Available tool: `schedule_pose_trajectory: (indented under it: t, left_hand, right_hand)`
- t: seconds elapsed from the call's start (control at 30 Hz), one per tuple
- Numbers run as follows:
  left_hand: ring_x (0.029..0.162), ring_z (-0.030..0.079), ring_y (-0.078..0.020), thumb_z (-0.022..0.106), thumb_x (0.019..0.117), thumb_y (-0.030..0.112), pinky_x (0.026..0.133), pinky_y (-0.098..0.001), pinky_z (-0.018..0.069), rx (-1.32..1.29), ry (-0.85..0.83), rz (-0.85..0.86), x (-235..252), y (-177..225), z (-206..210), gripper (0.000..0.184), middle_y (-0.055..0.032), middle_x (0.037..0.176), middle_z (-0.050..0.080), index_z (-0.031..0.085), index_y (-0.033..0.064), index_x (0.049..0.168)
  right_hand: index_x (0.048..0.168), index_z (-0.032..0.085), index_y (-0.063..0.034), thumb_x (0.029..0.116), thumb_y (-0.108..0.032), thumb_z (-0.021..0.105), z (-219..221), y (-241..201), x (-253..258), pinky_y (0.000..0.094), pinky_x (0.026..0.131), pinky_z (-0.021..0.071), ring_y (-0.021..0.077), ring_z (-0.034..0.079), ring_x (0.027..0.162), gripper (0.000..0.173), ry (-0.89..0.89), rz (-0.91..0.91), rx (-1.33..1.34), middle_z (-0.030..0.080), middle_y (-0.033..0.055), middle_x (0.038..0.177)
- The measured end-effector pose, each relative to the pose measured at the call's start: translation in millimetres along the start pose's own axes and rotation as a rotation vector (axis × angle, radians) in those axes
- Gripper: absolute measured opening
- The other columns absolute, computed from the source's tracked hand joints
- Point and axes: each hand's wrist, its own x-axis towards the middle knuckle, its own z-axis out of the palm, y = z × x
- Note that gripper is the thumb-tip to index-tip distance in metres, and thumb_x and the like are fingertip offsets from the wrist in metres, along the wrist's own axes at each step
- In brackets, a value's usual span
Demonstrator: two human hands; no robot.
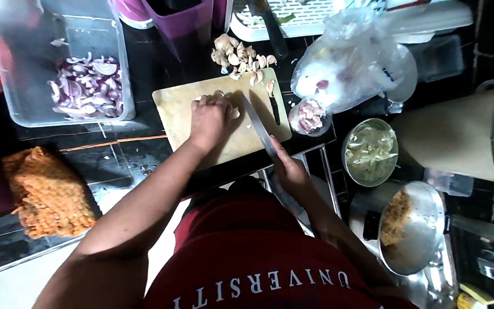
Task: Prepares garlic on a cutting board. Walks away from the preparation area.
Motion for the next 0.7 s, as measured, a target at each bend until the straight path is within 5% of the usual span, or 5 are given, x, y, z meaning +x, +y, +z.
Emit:
schedule_pose_trajectory:
  t: [0.17,0.37,0.53,0.7]
  left_hand:
    - [0.095,0.070,-0.0345,0.055,0.1049,0.016,0.089,-0.0544,0.0552,-0.280,0.062,-0.106,0.1,5.3,-10.8,0.023,-0.0204,0.102,0.070,0.063,-0.0020,0.116]
    - [0.088,0.069,-0.0261,0.058,0.1015,0.011,0.083,-0.0451,0.0561,-0.417,0.152,-0.187,1.9,16.4,-3.7,0.023,-0.0193,0.100,0.069,0.060,-0.0067,0.115]
    - [0.083,0.065,-0.0124,0.064,0.1001,0.013,0.079,-0.0321,0.0558,-0.571,0.202,-0.151,5.9,9.6,4.0,0.019,-0.0102,0.098,0.068,0.061,-0.0014,0.113]
    - [0.087,0.066,-0.0121,0.064,0.1000,0.017,0.082,-0.0311,0.0556,-0.491,0.206,0.117,41.1,59.4,-30.9,0.023,-0.0106,0.101,0.070,0.066,-0.0004,0.115]
  right_hand:
    - [0.159,0.042,-0.0172,0.1068,-0.016,0.046,-5.1,-5.7,-1.7,0.0396,0.070,0.0570,0.0186,0.063,0.068,0.052,-0.021,-0.061,0.211,0.069,0.0109,0.084]
    - [0.160,0.040,-0.0173,0.1099,-0.021,0.043,-11.9,-5.0,4.7,0.0498,0.081,0.0560,0.0321,0.069,0.079,0.050,-0.185,0.108,0.061,0.073,0.0191,0.091]
    - [0.158,0.044,-0.0148,0.1086,-0.019,0.044,-16.9,7.1,6.3,0.0459,0.075,0.0577,0.0265,0.067,0.072,0.050,-0.058,0.031,0.128,0.071,0.0153,0.085]
    - [0.160,0.039,-0.0185,0.1111,-0.024,0.039,-38.2,4.0,20.0,0.0537,0.087,0.0553,0.0357,0.071,0.090,0.049,-0.193,0.150,0.082,0.073,0.0196,0.101]
